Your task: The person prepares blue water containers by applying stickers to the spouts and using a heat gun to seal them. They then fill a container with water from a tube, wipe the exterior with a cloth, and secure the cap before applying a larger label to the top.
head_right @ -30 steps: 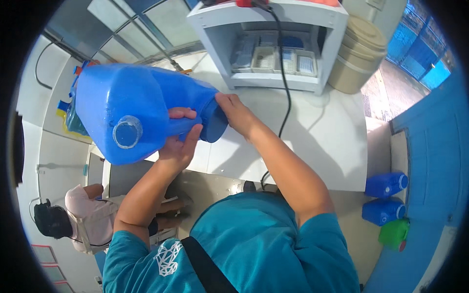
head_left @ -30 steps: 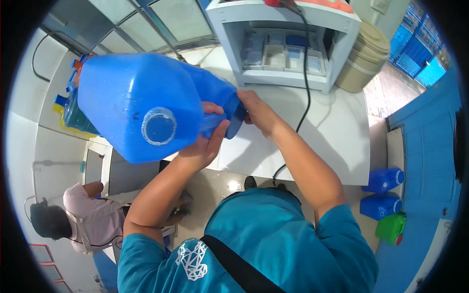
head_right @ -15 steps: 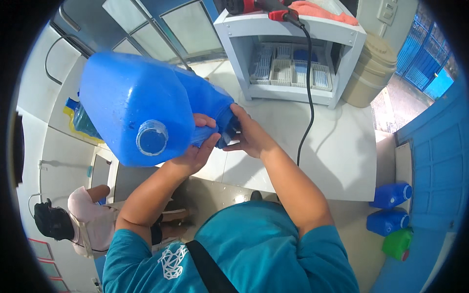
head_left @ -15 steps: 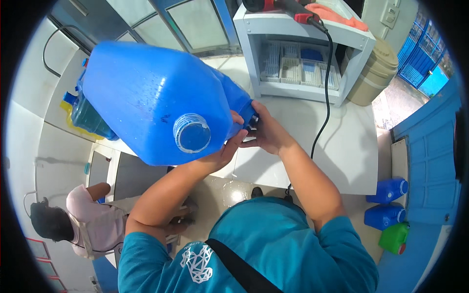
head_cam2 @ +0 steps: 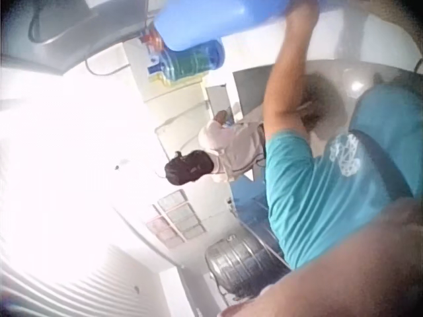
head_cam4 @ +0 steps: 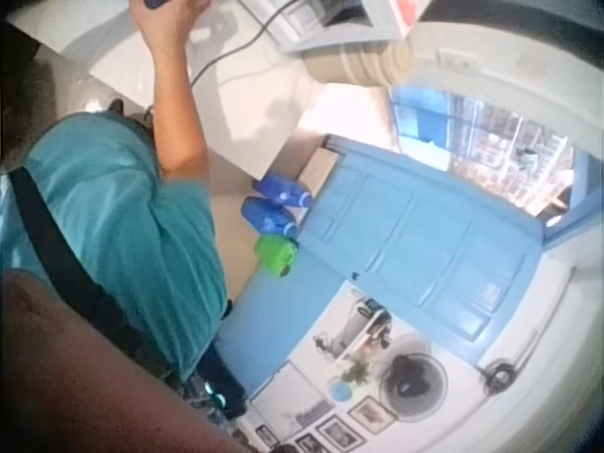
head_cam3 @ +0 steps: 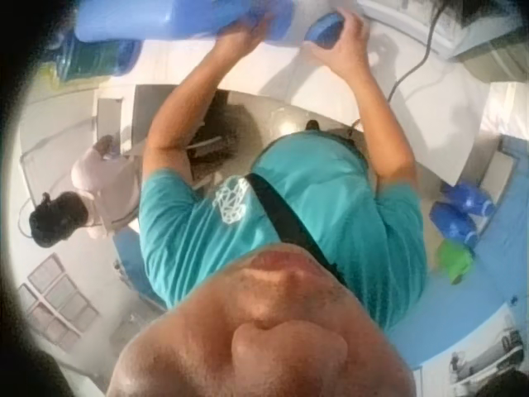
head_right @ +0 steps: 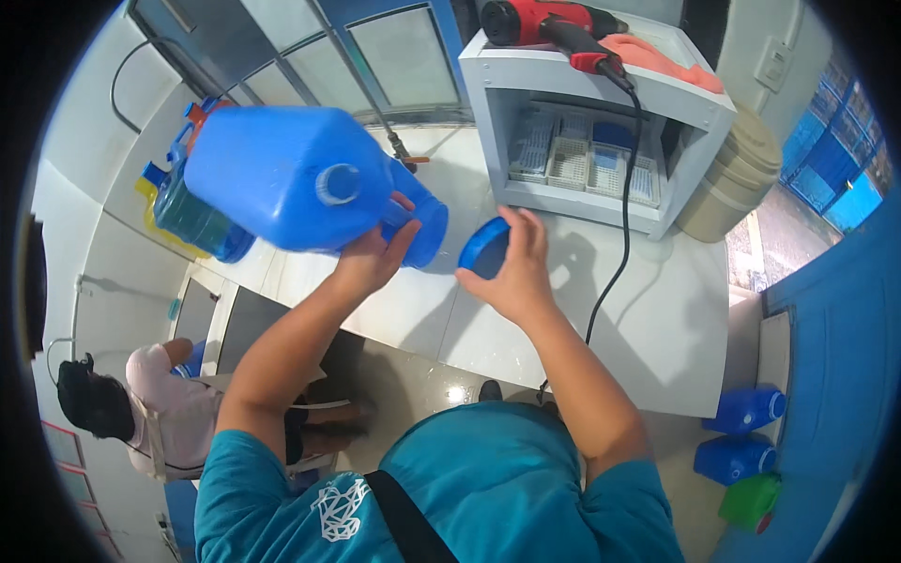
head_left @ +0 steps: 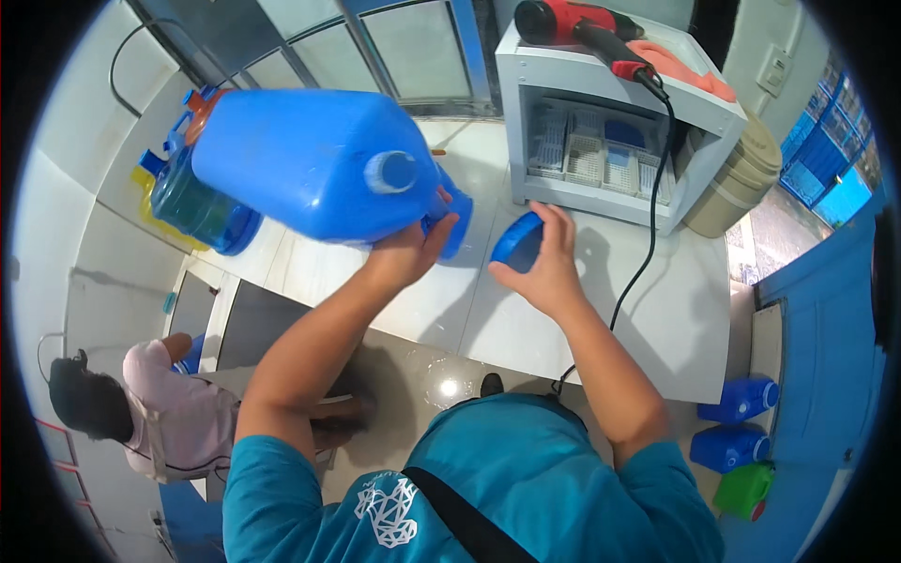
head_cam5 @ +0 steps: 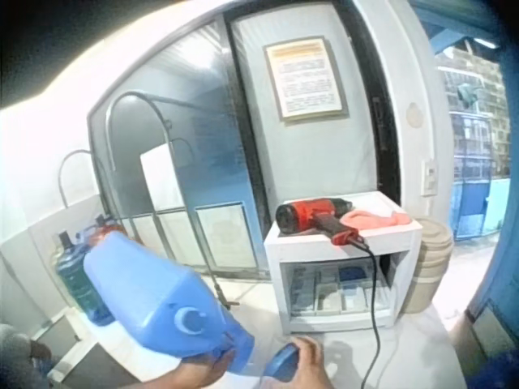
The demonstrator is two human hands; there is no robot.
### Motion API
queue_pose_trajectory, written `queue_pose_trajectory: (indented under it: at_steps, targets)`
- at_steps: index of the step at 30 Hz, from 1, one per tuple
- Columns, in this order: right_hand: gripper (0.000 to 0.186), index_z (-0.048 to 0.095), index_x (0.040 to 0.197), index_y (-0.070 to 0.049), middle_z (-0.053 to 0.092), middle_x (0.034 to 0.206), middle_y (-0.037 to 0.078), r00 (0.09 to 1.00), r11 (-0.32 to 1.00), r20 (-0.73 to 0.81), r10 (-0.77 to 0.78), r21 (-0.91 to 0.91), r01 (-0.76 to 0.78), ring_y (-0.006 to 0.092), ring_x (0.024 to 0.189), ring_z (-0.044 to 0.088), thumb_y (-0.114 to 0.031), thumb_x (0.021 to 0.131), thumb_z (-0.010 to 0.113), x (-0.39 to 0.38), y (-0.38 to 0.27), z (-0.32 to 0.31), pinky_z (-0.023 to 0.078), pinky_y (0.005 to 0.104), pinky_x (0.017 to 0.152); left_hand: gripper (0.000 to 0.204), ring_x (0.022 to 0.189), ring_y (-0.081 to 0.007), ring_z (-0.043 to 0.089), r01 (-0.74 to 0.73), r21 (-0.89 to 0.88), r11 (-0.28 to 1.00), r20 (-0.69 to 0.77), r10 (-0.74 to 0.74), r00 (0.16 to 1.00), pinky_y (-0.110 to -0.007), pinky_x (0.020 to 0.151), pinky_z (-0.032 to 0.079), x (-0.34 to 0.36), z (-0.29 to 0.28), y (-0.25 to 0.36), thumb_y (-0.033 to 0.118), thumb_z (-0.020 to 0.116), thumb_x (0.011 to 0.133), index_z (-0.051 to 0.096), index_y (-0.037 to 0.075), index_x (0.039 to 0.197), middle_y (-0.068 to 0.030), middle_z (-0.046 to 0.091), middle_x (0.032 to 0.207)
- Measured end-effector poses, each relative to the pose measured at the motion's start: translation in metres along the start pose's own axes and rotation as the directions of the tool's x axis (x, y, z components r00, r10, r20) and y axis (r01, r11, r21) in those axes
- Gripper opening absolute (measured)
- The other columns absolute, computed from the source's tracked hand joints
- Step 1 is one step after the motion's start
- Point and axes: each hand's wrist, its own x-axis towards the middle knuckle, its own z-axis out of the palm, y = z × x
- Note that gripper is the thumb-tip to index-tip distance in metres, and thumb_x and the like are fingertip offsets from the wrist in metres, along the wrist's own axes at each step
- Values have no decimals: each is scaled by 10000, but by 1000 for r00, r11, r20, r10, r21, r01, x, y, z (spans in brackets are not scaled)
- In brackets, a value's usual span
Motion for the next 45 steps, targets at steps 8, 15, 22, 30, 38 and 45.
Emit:
queue_pose_trajectory:
  at_steps: [8,15,22,30,38,45]
  targets:
    - [1114,245,1543,-116,264,1502,231,995,996,50,86,-2,-86,436,1393,345,-324,676,912,-16,-10,-32,412,515,1118,378,1154,-395,602,-238,465,853,145,192,971,-492,985,479,5,-17,-93,190,741,906,632,65,1246,-197,638,1236]
    - [920,245,1453,-21,362,1479,207,959,740,122,257,613,-276,355,1396,392,-284,801,838,-32,11,-32,393,461,1130,362,1080,-349,643,-146,363,920,173,88,981,-457,939,507,45,-49,-78,184,711,918,599,35,1227,-172,648,1136]
    - [697,407,1510,-30,501,1490,162,740,-145,494,457,862,-486,308,1365,490,-451,973,548,-31,6,-44,378,494,1146,444,923,-212,668,277,-403,872,-201,-379,903,-327,825,560,123,-151,-29,165,620,935,469,-23,1309,-80,620,1049]
    - [526,406,1482,22,528,1437,144,781,221,410,471,803,-554,234,1319,515,-281,1069,528,12,3,13,405,390,1114,270,691,-179,609,561,-653,509,115,-665,738,-316,648,509,132,-181,-102,324,598,913,666,67,962,-72,629,804]
    - [509,381,1511,-38,562,1419,202,933,813,222,285,459,-358,293,1279,570,-219,1060,532,78,3,77,429,379,1076,599,1039,-181,615,124,-685,718,-461,-559,689,-332,1002,451,30,-172,-91,540,414,1061,595,48,1352,-81,660,1094]
    - [490,470,1436,-6,640,1271,218,935,880,-56,349,362,-306,341,1159,626,-216,1009,591,132,50,165,476,406,1007,1271,1467,-394,294,447,-103,888,-412,-447,794,-517,1165,347,-160,4,-57,387,917,739,57,-7,1589,-250,231,1563]
